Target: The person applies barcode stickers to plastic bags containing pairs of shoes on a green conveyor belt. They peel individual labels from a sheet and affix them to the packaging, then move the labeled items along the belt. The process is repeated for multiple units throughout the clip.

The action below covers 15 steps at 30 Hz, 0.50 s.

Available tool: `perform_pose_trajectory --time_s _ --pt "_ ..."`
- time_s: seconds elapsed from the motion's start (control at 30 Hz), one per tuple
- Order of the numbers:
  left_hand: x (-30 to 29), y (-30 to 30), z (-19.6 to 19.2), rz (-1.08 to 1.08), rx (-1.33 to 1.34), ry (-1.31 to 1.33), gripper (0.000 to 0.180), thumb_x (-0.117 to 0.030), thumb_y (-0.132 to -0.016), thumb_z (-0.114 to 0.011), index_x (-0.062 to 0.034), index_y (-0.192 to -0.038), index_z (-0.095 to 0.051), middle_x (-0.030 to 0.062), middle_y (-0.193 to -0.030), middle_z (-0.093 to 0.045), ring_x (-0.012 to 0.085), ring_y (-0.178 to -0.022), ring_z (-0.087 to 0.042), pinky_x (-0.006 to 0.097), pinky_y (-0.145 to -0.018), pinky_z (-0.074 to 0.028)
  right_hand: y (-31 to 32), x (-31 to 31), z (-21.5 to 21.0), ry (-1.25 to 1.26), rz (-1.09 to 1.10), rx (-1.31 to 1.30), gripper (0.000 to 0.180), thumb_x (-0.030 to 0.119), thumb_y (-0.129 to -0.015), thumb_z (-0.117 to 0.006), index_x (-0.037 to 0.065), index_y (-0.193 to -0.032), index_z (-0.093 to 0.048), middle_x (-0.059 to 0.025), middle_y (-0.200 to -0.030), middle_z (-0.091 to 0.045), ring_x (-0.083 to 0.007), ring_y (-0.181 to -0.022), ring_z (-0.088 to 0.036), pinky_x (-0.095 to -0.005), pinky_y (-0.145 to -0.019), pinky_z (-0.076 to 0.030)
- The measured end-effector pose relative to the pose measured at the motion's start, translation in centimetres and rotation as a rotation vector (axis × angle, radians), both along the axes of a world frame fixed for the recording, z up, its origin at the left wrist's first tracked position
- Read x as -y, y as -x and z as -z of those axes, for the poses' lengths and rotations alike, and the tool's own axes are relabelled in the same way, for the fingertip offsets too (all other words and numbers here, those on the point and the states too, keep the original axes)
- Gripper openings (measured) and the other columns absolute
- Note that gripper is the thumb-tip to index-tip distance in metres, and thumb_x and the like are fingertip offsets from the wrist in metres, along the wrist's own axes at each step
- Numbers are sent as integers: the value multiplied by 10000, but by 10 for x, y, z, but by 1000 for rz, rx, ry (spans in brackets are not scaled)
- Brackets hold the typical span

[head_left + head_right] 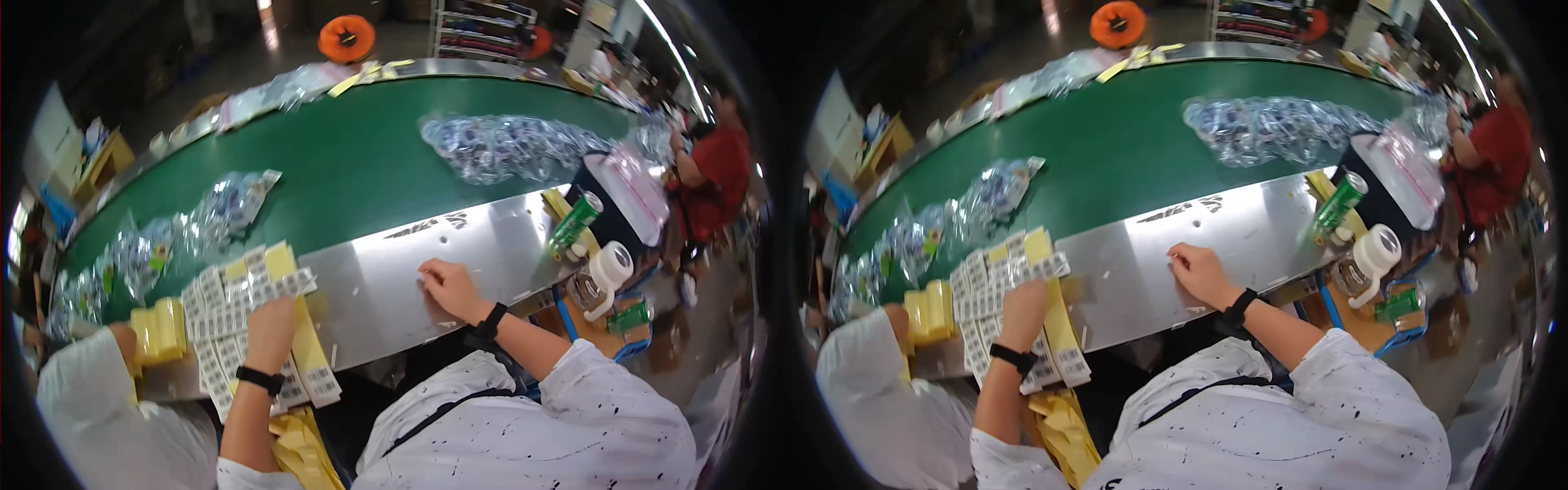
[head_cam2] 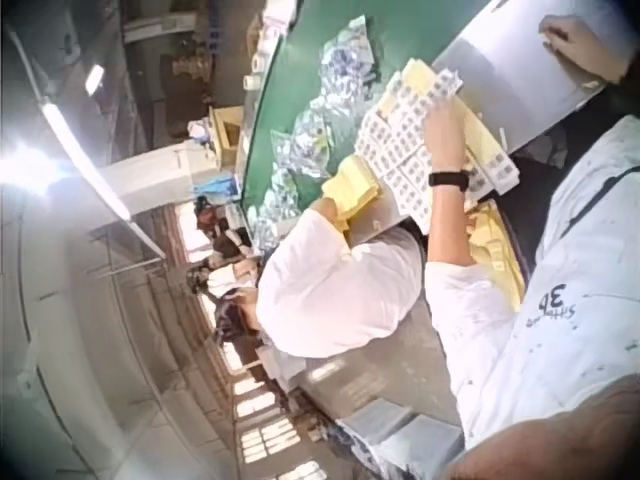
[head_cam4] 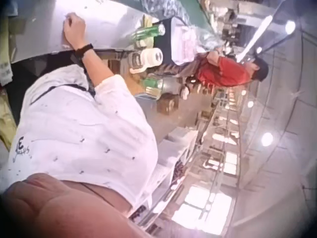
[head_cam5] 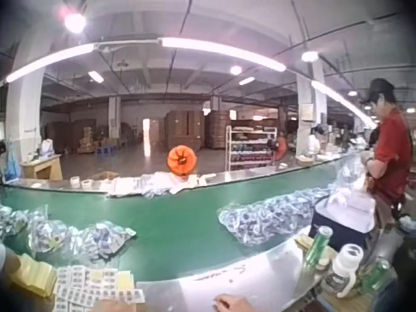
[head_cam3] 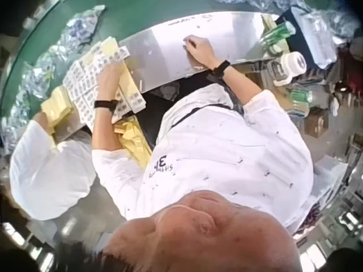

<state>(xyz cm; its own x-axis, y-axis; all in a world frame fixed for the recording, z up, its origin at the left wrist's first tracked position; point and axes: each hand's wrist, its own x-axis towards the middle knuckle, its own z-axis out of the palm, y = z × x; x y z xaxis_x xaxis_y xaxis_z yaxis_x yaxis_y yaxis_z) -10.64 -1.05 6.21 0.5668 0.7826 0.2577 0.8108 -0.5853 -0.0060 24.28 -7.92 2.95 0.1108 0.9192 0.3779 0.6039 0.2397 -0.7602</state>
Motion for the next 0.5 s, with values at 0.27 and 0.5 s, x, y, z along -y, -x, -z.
perform_pose_trajectory --time_s 0.27,0.5 --pt "0 -3 -7 -15 -13 -163 123 -95 -863 -593 -58 -753 -556 115 -686 -610 312 -639 -615 423 -598 -482 -9 8 14 -40 22 10 141 124 -868 -584 37 -933 -674 -170 -754 -666 -340 -668 -646 -406 -638 -507" --pt "-5 4 13 -77 21 -154 109 -132 -823 -606 -88 -731 -568 114 -667 -605 323 -607 -618 437 -551 -476 1 2 12 -88 -4 8 132 124 -871 -576 39 -931 -658 -186 -811 -662 -376 -754 -645 -447 -679 -501"
